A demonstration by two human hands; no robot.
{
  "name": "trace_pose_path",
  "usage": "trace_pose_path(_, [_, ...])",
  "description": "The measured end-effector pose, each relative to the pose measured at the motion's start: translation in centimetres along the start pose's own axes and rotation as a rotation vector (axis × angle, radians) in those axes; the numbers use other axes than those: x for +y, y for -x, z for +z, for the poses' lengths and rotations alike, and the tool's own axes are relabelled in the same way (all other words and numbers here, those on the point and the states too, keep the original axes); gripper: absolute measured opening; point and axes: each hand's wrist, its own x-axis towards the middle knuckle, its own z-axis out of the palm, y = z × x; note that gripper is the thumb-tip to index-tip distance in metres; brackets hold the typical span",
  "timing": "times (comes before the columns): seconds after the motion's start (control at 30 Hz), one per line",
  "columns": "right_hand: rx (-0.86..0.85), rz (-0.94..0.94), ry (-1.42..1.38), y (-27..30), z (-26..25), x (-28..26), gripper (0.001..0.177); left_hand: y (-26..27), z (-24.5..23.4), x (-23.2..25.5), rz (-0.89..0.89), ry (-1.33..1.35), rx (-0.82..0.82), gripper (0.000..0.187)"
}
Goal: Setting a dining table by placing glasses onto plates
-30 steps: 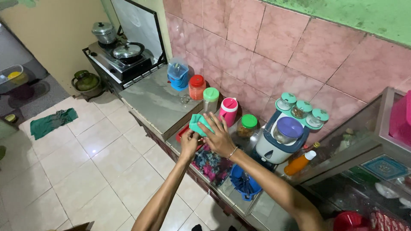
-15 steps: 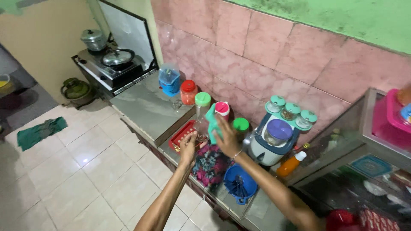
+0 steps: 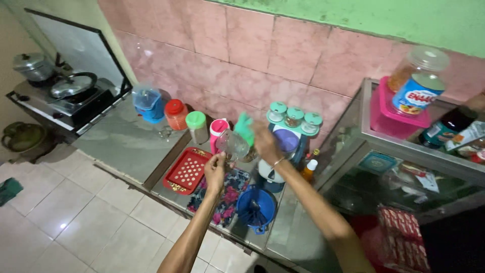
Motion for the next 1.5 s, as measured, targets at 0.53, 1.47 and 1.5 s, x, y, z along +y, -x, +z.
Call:
trace_pose_path(0.53, [-0.48, 0.343, 0.485, 8.3, -4.2, 7.4, 0.043, 7.0, 8.6, 5.1, 0.036, -0.167, -0.047, 0.017])
trace_pose_path(1.47, [-0.256, 0.946, -0.909, 7.3, 6.1, -2.5, 0.095, 7.5, -0.4, 9.0, 0.31, -0.383, -0.221, 0.065])
trace_pose_path(1.5, [-0.279, 0.933, -1.028, 7.5, 6.7, -2.5, 0.092, 7.4, -1.1, 9.5, 0.305, -0.381, -0.271, 0.071])
